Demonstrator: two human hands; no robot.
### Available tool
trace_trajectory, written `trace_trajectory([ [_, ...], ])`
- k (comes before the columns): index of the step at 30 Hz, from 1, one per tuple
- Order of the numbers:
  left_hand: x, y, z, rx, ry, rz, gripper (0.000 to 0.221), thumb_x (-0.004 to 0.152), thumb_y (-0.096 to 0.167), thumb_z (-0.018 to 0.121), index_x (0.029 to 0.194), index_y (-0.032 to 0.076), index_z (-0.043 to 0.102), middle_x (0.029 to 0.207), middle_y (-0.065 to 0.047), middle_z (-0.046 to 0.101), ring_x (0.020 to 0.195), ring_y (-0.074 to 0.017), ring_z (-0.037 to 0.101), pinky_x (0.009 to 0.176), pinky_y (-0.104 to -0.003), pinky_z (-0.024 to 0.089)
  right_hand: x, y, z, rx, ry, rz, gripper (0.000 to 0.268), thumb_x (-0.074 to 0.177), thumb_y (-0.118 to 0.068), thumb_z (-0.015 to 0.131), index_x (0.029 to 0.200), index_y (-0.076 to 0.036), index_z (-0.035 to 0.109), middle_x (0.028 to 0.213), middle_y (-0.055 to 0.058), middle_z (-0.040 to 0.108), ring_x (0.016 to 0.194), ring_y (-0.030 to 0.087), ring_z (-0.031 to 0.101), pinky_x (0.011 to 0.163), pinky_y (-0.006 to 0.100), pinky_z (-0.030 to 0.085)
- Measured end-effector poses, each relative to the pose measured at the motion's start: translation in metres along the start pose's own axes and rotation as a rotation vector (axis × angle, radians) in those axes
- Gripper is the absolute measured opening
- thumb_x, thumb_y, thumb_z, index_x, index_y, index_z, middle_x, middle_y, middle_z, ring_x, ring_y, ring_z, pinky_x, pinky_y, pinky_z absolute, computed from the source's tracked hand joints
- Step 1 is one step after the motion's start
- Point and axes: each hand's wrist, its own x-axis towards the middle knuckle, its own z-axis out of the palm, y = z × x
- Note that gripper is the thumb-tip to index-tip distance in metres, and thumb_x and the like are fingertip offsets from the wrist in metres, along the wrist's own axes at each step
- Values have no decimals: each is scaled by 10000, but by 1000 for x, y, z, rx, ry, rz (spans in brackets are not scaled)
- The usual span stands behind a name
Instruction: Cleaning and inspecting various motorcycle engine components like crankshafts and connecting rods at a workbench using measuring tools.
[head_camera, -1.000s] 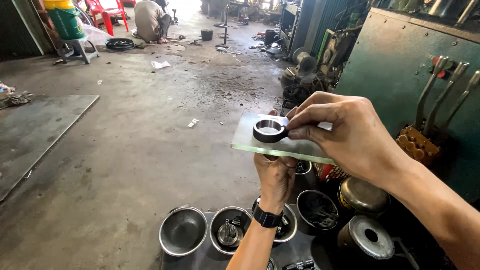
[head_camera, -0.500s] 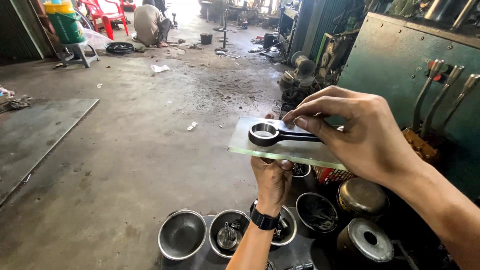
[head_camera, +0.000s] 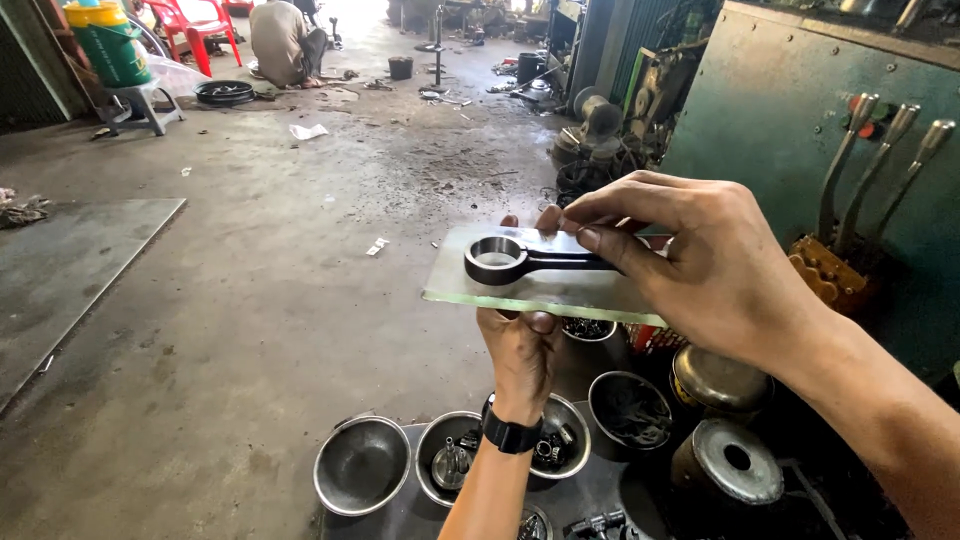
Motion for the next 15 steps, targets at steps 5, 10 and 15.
trace_trajectory([
  [5,2,-22,-4,68,-90,32,1094,766,461,907,1586,5,346,1459,-95,609,1303,-155,631,1116,-309,530,-3,36,-1,-58,-119,-106,368,807,-116,804,1168,-67,754,1074,89,777,918,177,760,774,330,609],
  [10,-37,-191,-112,511,-181,-286,695,926,224,803,1461,-74,474,1270,-151,678,1219,-246,639,1138,-349,505,-60,148,-15,-30,-26,65,233,872,-68,805,1096,-33,751,1009,80,780,891,153,754,791,309,604],
  [15,-70,-222,-24,114,-300,-590,792,857,156,804,1513,-31,401,1300,-135,615,1202,-269,641,1044,-404,539,-245,373,27,-95,431,326,139,938,-41,799,1033,13,712,980,123,737,907,193,707,799,316,551],
])
